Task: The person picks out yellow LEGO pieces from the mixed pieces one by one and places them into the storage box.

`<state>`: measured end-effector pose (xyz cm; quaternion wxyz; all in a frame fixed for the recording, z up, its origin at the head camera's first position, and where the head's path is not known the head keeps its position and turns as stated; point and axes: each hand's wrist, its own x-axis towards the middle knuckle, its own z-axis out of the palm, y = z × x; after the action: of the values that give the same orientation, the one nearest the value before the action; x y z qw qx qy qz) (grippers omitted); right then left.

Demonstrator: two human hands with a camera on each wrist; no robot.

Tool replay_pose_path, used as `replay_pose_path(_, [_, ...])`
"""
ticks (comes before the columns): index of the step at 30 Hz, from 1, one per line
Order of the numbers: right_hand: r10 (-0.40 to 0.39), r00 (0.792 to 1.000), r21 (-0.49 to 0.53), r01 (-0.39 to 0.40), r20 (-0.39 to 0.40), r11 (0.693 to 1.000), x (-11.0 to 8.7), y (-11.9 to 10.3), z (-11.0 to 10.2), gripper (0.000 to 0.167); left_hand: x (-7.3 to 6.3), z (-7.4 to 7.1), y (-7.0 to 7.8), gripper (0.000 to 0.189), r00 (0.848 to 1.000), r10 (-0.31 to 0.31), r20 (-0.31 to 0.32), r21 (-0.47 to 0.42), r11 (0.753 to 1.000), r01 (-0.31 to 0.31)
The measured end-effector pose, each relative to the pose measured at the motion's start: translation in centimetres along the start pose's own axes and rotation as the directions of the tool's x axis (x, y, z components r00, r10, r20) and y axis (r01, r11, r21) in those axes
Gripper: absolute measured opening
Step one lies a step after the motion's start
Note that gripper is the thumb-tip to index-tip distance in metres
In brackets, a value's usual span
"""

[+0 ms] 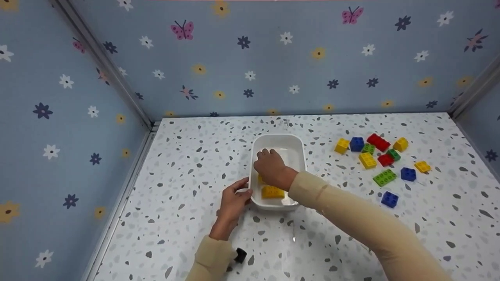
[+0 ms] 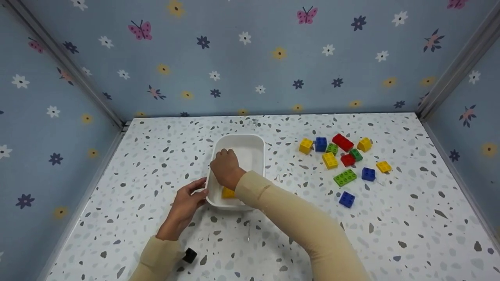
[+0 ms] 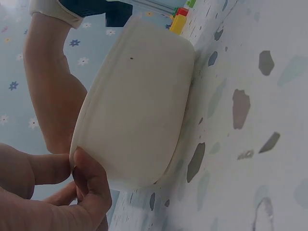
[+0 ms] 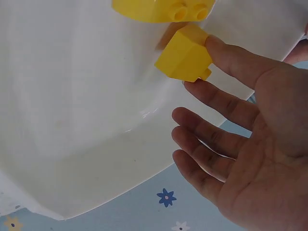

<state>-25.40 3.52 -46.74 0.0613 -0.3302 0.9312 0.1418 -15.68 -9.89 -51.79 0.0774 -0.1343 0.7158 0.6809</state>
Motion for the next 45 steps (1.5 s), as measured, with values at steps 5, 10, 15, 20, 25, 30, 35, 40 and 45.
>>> replay_pose_path(5, [0.005,1.0,-0.005,-0.004,0.013,1.0,0.1,-0.3,-0.1,0.03,0.1,0.0,-0.1,0.047,1.0,0.002,0.001,0.009,1.0,-0.002])
replay_pose_path(10, [0.021,1.0,-0.018,-0.02,0.008,1.0,0.0,-0.2,0.1,0.033,0.1,-0.1,-0.2,0.047,0.999,0.036,0.015,-0.022,0.999,-0.035])
replay_pose_path(15, [0.034,0.999,-0.02,-0.033,0.02,0.999,0.0,0.1,0.3,0.034,0.1,-0.2,-0.3,0.047,0.998,0.06,0.028,-0.05,0.997,-0.059])
replay_pose_path(20, [0.047,0.999,0.01,-0.047,0.026,0.999,-0.1,0.5,0.3,0.034,0.3,-0.1,-0.3,0.045,0.999,0.038,0.02,-0.04,0.999,-0.037])
replay_pose_path(25, [0.041,0.998,0.087,-0.045,0.045,0.995,-0.5,1.4,-0.2,0.036,0.2,-0.1,-0.3,0.044,0.999,0.026,0.019,-0.046,0.999,-0.025])
replay_pose_path(30, [0.057,0.998,0.178,-0.063,0.037,0.982,-1.3,2.9,-0.8,0.042,0.1,-0.1,-0.2,0.045,1.0,0.016,0.013,-0.035,0.999,-0.015])
replay_pose_path(35, [0.107,0.992,0.255,-0.088,-0.065,0.963,-2.5,4.6,-0.9,0.033,0.1,-0.1,-0.2,0.045,1.0,0.014,0.014,-0.029,0.999,-0.014])
replay_pose_path(40, [0.185,0.972,0.358,-0.122,-0.145,0.926,-4.0,6.4,-0.8,0.029,0.2,-0.1,-0.3,0.045,1.0,0.012,0.009,-0.024,1.0,-0.012])
replay_pose_path(45, [0.272,0.944,0.442,-0.168,-0.184,0.881,-5.5,8.5,-0.3,0.032,0.2,-0.1,-0.3,0.045,1.0,0.004,0.0,-0.026,1.0,-0.004])
